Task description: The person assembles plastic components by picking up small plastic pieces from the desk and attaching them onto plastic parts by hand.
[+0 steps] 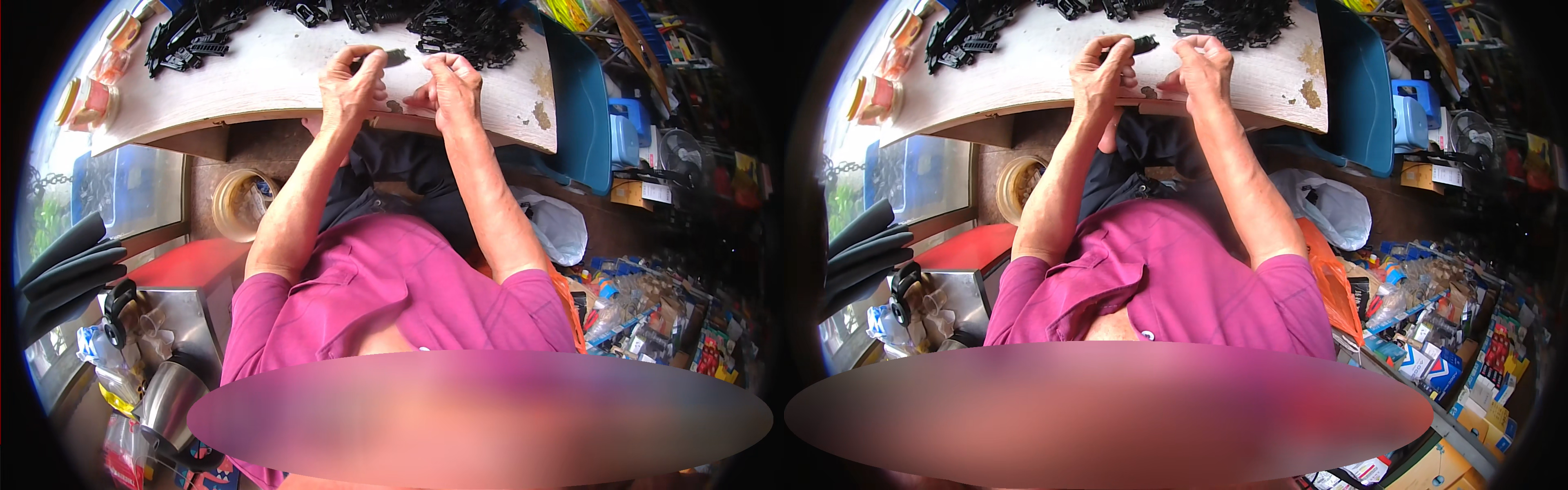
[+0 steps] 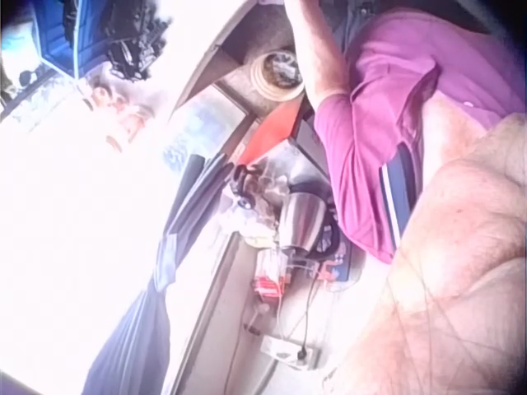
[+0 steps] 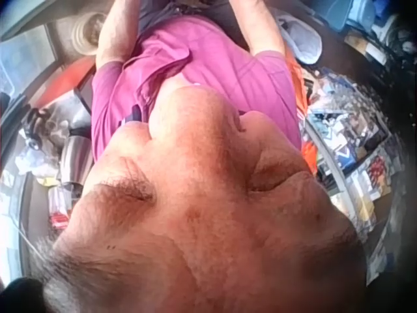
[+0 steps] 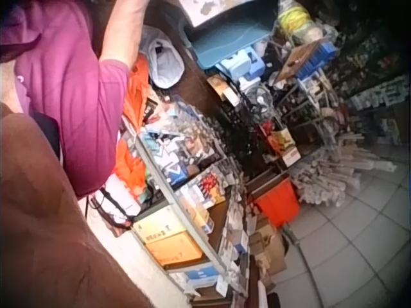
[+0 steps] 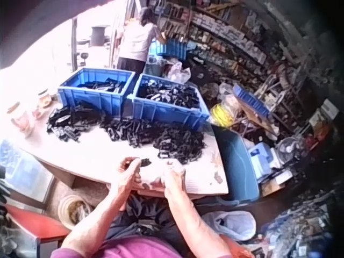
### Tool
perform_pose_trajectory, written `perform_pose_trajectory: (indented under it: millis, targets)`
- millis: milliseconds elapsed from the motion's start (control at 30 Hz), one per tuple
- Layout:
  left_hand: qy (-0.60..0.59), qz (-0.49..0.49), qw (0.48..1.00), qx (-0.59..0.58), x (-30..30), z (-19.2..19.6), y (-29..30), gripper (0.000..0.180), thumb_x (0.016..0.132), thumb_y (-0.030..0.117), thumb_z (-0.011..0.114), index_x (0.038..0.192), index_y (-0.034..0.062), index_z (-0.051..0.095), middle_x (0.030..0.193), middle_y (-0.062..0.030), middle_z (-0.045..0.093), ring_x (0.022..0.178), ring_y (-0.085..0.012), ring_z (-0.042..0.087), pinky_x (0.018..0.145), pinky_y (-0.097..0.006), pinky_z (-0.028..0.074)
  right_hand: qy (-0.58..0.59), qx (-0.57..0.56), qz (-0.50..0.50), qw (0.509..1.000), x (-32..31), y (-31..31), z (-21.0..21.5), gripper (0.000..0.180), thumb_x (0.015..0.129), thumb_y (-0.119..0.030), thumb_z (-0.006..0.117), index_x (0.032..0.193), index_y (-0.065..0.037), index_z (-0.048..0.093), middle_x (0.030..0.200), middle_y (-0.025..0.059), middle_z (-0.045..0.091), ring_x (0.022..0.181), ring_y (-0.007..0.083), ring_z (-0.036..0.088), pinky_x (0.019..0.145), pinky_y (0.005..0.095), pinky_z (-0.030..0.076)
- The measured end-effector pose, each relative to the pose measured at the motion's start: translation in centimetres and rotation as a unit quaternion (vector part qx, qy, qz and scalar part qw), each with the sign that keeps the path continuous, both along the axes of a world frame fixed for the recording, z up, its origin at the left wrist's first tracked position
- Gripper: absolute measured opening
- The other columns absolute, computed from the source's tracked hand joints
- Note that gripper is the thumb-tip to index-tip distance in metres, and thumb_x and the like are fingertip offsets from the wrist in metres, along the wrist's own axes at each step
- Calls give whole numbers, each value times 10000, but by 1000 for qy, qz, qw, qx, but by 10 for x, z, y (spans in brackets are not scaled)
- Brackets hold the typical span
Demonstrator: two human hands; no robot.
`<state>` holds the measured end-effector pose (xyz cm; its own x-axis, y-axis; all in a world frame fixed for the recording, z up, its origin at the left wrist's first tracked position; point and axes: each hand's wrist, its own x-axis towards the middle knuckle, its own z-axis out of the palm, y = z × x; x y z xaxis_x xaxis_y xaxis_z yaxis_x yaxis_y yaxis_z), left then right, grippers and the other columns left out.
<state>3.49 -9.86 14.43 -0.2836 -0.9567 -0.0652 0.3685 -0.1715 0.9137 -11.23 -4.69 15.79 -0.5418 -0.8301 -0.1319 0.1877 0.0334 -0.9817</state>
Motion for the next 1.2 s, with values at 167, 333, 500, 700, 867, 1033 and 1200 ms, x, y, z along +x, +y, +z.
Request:
perform_pose_trajectory:
  millis: [167, 333, 500, 700, 867, 1033, 1200]
  targets:
    - [50, -15, 999, -14, 9, 0, -7, 358, 860, 133, 739, 1144, -21, 584, 761, -53, 615, 603, -97, 602, 549, -233, 554, 26, 95, -49, 994, -7, -18, 14, 182, 848, -100, 664, 1005, -33, 601, 617, 58, 540, 439, 153, 544, 453, 407, 585]
    - [40, -29, 998, -32, 13, -2, -4, 337, 879, 145, 721, 1157, -1, 598, 797, -55, 632, 668, -121, 639, 614, -254, 576, 85, 171, -40, 981, -10, -35, 12, 270, 830, -100, 690, 1077, -21, 615, 722, 82, 594, 443, 144, 534, 437, 375, 569]
    - [40, -39, 998, -28, 15, -3, -5, 338, 883, 144, 716, 1160, -3, 590, 796, -63, 635, 655, -129, 643, 611, -256, 575, 211, 259, -36, 942, 1, -42, 21, 256, 791, -179, 745, 998, -46, 678, 785, 65, 646, 467, 124, 543, 424, 328, 550]
    - [52, -27, 998, -24, 14, -5, -5, 328, 886, 134, 708, 1156, -8, 587, 816, -71, 632, 655, -137, 647, 614, -258, 577, 289, 288, -29, 912, 6, -44, 25, 207, 784, -229, 741, 884, -51, 704, 670, 67, 672, 492, 149, 626, 445, 309, 579]
    - [77, -25, 997, -15, 15, -7, -6, 317, 885, 128, 707, 1148, -5, 592, 819, -74, 634, 657, -138, 650, 616, -257, 579, 263, 279, -23, 923, 4, -42, 23, 216, 799, -241, 716, 861, -35, 693, 661, 85, 668, 507, 164, 640, 437, 312, 579]
    - [90, -29, 995, -14, 12, -9, -7, 313, 883, 125, 710, 1146, 0, 594, 819, -73, 636, 654, -137, 650, 614, -256, 581, 247, 296, -22, 922, -7, -46, 17, 266, 819, -274, 688, 888, -17, 695, 680, 101, 669, 512, 174, 643, 440, 320, 582]
    - [82, -16, 996, -10, 14, -8, -6, 315, 884, 119, 708, 1151, 0, 590, 809, -70, 634, 643, -133, 645, 609, -254, 580, 271, 300, -40, 914, 3, -48, 21, 294, 822, -286, 683, 922, -11, 699, 699, 106, 672, 504, 177, 639, 441, 324, 581]
